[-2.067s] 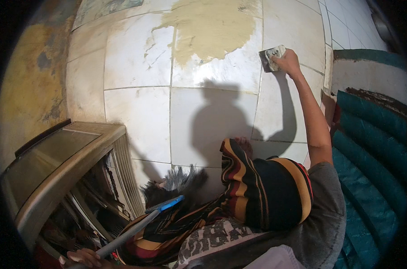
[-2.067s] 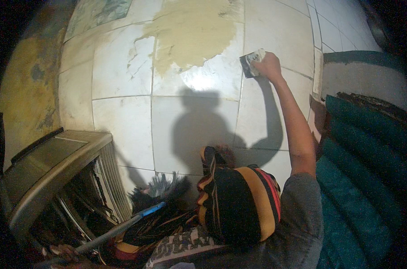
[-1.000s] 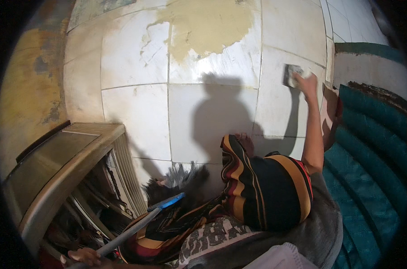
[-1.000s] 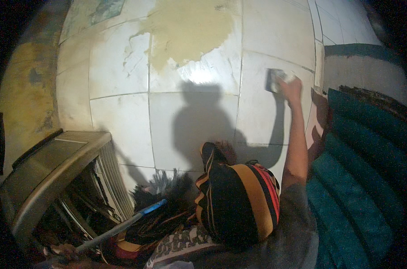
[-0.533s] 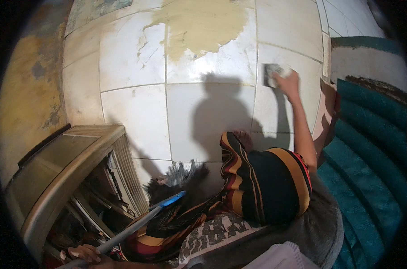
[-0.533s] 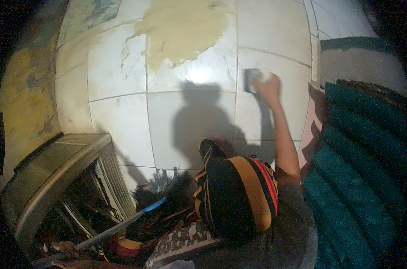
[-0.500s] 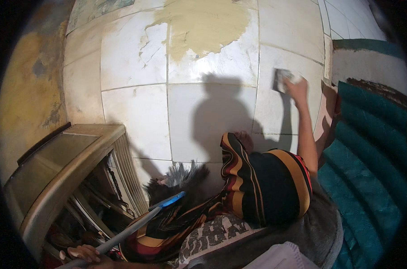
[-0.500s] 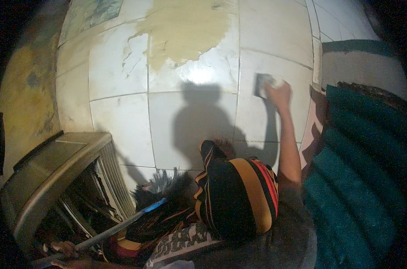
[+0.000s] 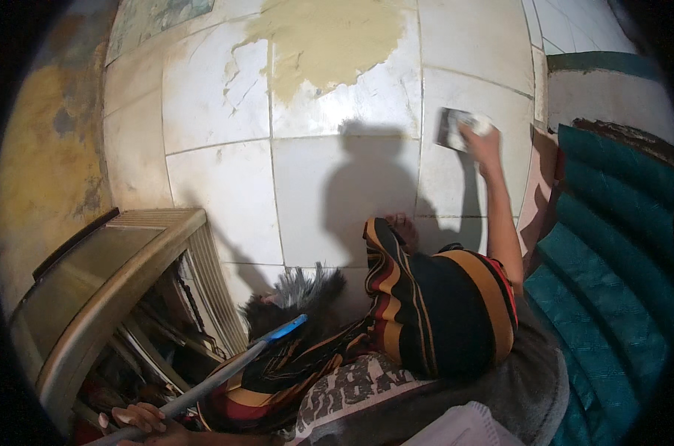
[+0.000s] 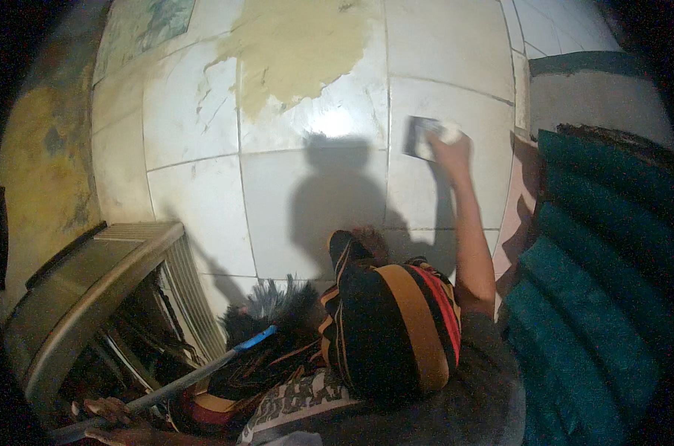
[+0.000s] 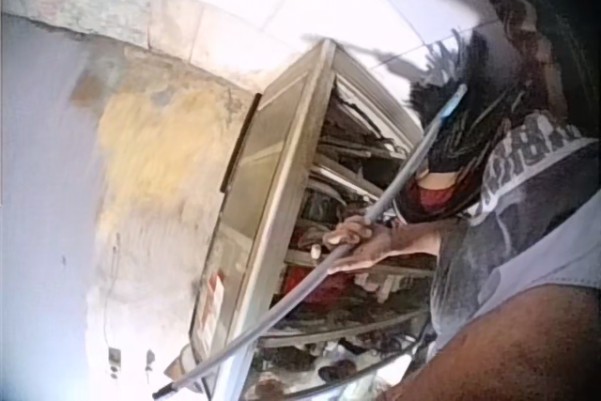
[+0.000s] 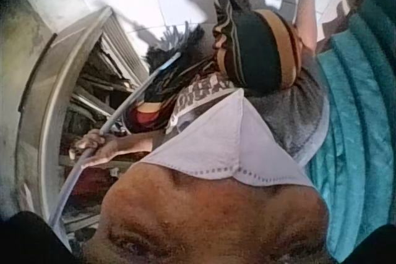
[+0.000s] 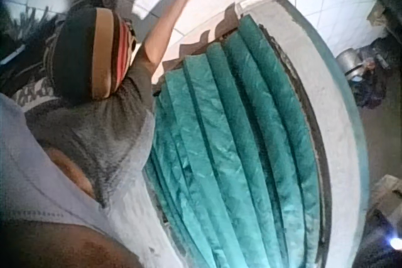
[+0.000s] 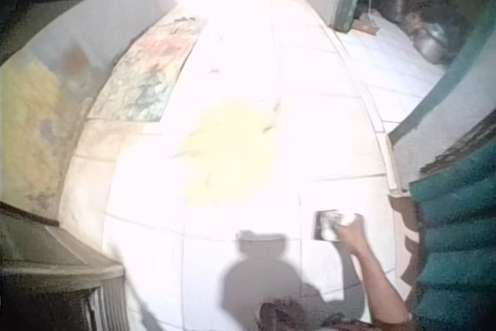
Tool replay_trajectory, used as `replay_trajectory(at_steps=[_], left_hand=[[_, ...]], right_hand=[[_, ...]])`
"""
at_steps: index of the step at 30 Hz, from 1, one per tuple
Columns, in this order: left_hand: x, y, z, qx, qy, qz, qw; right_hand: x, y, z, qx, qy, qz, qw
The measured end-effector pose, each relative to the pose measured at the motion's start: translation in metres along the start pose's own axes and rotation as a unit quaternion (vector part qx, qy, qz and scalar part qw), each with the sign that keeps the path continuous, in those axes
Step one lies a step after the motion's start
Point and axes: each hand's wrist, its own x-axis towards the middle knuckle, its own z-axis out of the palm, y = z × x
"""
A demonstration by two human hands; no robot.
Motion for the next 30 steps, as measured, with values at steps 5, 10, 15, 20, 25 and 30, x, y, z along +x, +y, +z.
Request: replay_trajectory(at_steps=[5,10,15,20,25,30], left_hand=[[-0.008,0.015,0.066,0.03,0.097,0.075,0.992],[-0.007,0.007,0.063,-0.009,0.079,0.105,0.991],[-0.004,0.033,0.092,0.021,0.068,0.08,0.994],[-0.001,0.041,0.075,0.007,0.082,0.091,0.992],[0.007,0.047,0.059,0.002,0.055,0.106,0.993],[0.012,0.037,0.066,-0.009,0.052,0.076,0.996]], right_hand=[[-0.033,0.093,-0.049,0.117,0.136,0.068,0.981],[-0.018,0.057,0.007,-0.04,0.087,-0.031,0.995],[0.01,-0.01,0.047,-0.058,0.006,-0.115,0.992],[0.056,0.018,-0.036,0.104,0.092,-0.005,0.99],[0.095,0.006,-0.023,-0.137,0.071,-0.093,0.984],[0.073,-0.066,-0.009,-0.263,0.042,-0.229,0.936]])
